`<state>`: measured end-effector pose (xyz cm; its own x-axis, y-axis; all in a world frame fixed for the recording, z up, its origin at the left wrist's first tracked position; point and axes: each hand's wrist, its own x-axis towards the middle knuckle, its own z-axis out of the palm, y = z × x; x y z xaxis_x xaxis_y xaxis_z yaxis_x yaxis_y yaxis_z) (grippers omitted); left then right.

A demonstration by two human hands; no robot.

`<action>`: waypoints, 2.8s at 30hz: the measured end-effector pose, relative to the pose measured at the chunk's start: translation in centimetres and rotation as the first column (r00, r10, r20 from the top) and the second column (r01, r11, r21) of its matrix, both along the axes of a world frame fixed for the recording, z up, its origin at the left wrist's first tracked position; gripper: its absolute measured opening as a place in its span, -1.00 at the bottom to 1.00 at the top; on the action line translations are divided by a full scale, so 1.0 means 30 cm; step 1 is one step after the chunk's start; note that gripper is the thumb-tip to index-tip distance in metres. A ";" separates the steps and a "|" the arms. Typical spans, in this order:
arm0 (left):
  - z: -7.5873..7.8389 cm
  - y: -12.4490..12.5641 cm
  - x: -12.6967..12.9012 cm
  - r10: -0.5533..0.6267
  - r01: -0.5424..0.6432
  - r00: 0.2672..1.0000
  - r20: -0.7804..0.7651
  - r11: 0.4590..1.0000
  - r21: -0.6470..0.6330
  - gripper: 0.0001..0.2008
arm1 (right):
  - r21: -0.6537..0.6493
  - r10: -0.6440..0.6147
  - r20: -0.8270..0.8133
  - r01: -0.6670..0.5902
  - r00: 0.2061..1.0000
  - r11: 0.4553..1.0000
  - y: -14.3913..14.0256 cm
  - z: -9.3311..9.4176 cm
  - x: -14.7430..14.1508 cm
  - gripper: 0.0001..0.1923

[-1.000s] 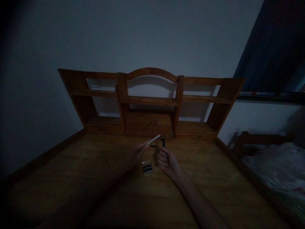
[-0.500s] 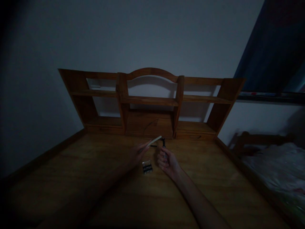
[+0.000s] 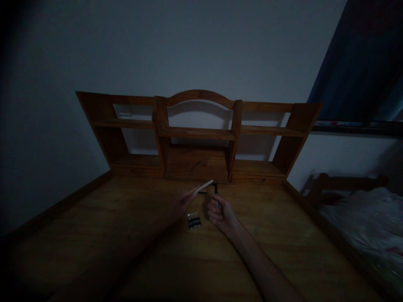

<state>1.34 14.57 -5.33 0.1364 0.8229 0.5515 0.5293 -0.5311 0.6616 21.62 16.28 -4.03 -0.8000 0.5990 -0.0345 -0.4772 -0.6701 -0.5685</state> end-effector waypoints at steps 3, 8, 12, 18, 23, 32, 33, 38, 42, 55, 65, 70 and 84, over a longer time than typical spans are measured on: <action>-0.006 0.005 0.000 0.016 -0.016 1.000 0.015 1.000 -0.001 -0.62 | -0.010 0.000 0.001 0.000 1.000 1.000 0.000 -0.001 -0.001 -0.64; 0.001 0.007 -0.005 0.029 -0.029 1.000 0.004 0.999 0.024 -0.61 | -0.008 -0.013 0.007 0.013 1.000 1.000 -0.003 -0.002 -0.002 -0.64; 0.011 -0.003 -0.004 0.013 -0.012 0.999 -0.029 0.999 0.030 -0.62 | -0.010 -0.011 0.009 0.011 1.000 1.000 -0.005 0.002 -0.003 -0.65; 0.007 0.003 -0.008 0.061 -0.060 0.998 -0.033 0.998 0.025 -0.62 | 0.000 -0.008 -0.008 0.008 1.000 1.000 -0.008 0.005 -0.002 -0.65; 0.025 -0.013 0.002 0.015 -0.013 0.998 -0.061 1.000 0.020 -0.60 | -0.002 0.000 -0.010 0.000 1.000 1.000 -0.009 0.011 -0.001 -0.65; -0.001 -0.001 -0.002 0.075 -0.074 0.995 -0.061 0.997 0.032 -0.61 | -0.005 0.020 -0.028 -0.021 0.999 1.000 0.008 -0.005 0.003 -0.64; -0.005 0.005 -0.005 0.084 -0.083 0.995 -0.052 0.996 0.035 -0.61 | -0.006 0.017 -0.029 -0.017 0.999 1.000 0.008 -0.006 0.004 -0.64; -0.002 0.008 -0.007 0.070 -0.067 0.996 -0.048 0.996 0.062 -0.61 | -0.002 0.015 -0.025 -0.015 1.000 1.000 -0.001 -0.004 0.000 -0.65; 0.013 -0.010 0.003 0.031 -0.025 0.995 -0.092 0.998 0.065 -0.61 | -0.006 0.007 -0.034 -0.007 0.999 1.000 -0.006 0.000 -0.002 -0.65; 0.015 -0.014 -0.001 0.039 -0.033 0.993 -0.108 0.998 0.057 -0.61 | -0.003 0.002 -0.021 -0.002 1.000 1.000 -0.004 0.005 -0.004 -0.64; 0.008 -0.001 -0.007 0.103 -0.097 0.991 -0.085 0.993 0.066 -0.61 | 0.011 0.015 -0.008 -0.015 1.000 1.000 0.001 -0.009 -0.003 -0.66; 0.006 -0.003 -0.006 0.100 -0.093 0.989 -0.105 0.993 0.069 -0.60 | 0.007 0.011 -0.018 -0.011 1.000 1.000 0.002 -0.016 -0.005 -0.66; -0.006 0.011 -0.009 0.114 -0.108 0.989 -0.096 0.992 0.063 -0.61 | 0.006 0.012 0.000 -0.012 1.000 1.000 0.002 -0.012 -0.001 -0.66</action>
<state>1.08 14.91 -5.52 0.1023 0.8032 0.5868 0.6487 -0.5010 0.5728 21.58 16.33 -4.38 -0.8070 0.5897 -0.0308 -0.4695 -0.6724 -0.5722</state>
